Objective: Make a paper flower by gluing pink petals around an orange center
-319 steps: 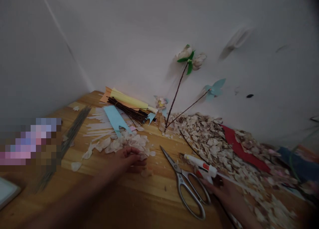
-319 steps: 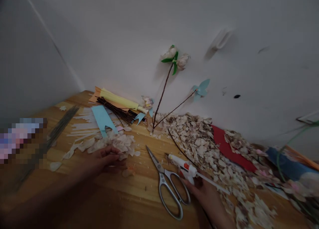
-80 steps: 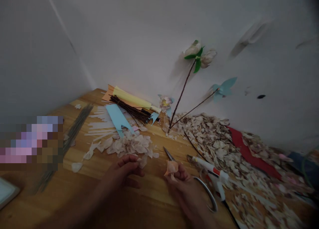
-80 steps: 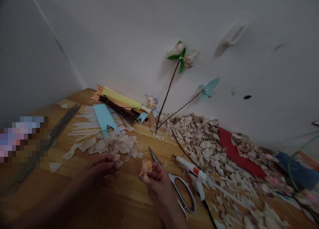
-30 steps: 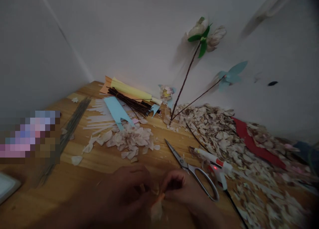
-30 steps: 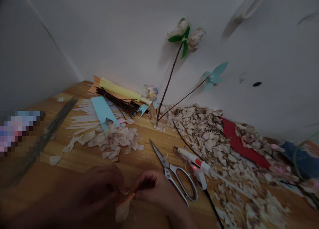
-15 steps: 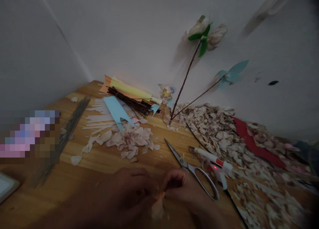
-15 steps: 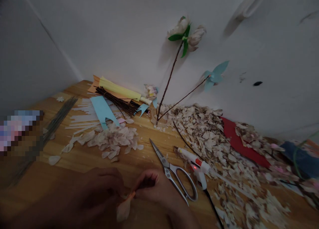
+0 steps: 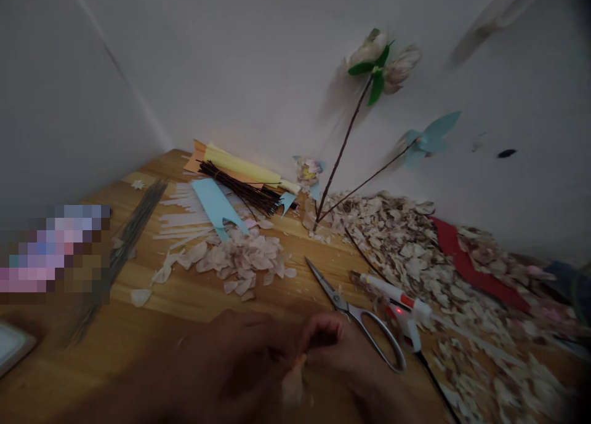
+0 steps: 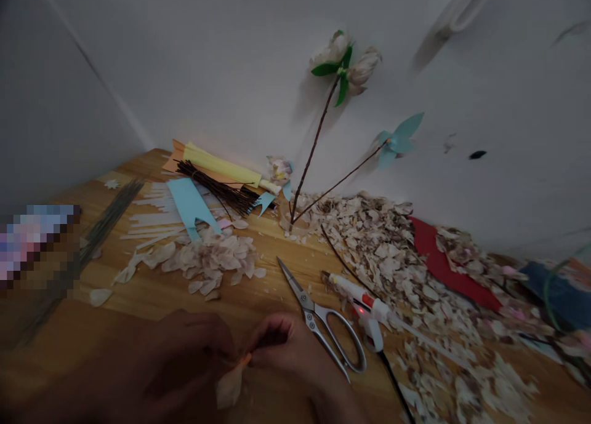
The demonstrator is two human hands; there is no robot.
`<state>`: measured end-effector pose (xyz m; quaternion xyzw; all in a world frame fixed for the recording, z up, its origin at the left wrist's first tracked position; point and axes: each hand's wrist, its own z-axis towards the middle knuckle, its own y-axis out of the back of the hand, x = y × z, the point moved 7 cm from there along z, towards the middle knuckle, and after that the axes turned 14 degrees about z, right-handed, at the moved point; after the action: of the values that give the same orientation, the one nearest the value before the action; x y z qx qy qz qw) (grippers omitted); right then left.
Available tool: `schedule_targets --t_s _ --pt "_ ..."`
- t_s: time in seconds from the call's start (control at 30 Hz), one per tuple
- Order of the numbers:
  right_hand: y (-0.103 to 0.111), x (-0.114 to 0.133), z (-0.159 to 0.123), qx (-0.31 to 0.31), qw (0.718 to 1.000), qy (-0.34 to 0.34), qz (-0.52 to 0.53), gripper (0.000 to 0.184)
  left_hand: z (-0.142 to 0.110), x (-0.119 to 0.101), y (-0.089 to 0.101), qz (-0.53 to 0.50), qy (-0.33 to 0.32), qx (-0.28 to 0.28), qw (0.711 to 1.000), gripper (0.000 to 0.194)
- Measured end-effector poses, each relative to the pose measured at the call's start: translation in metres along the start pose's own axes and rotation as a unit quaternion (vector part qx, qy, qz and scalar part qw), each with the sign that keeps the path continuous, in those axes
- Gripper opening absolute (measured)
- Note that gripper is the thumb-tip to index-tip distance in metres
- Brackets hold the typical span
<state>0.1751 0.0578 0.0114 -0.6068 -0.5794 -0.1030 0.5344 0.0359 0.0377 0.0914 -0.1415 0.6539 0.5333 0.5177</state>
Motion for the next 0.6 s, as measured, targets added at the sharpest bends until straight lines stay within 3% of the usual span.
schedule_targets --t_s 0.07,0.27,0.43,0.6 --pt "-0.001 0.000 0.001 0.005 1.000 0.001 0.031 0.016 -0.002 0.000 0.003 0.007 -0.014 -0.006 1.000 0.026" --pt "-0.007 0.001 0.002 0.030 0.990 0.007 0.134 0.018 -0.011 0.019 0.006 -0.080 0.015 -0.101 0.992 0.039" --pt "-0.009 0.000 -0.001 0.045 0.986 0.012 0.159 0.016 -0.014 0.023 -0.010 -0.117 0.007 -0.086 0.989 0.053" --pt "-0.008 -0.002 0.000 0.047 0.983 0.010 0.178 0.014 -0.012 0.021 -0.018 -0.168 -0.021 -0.068 0.983 0.055"
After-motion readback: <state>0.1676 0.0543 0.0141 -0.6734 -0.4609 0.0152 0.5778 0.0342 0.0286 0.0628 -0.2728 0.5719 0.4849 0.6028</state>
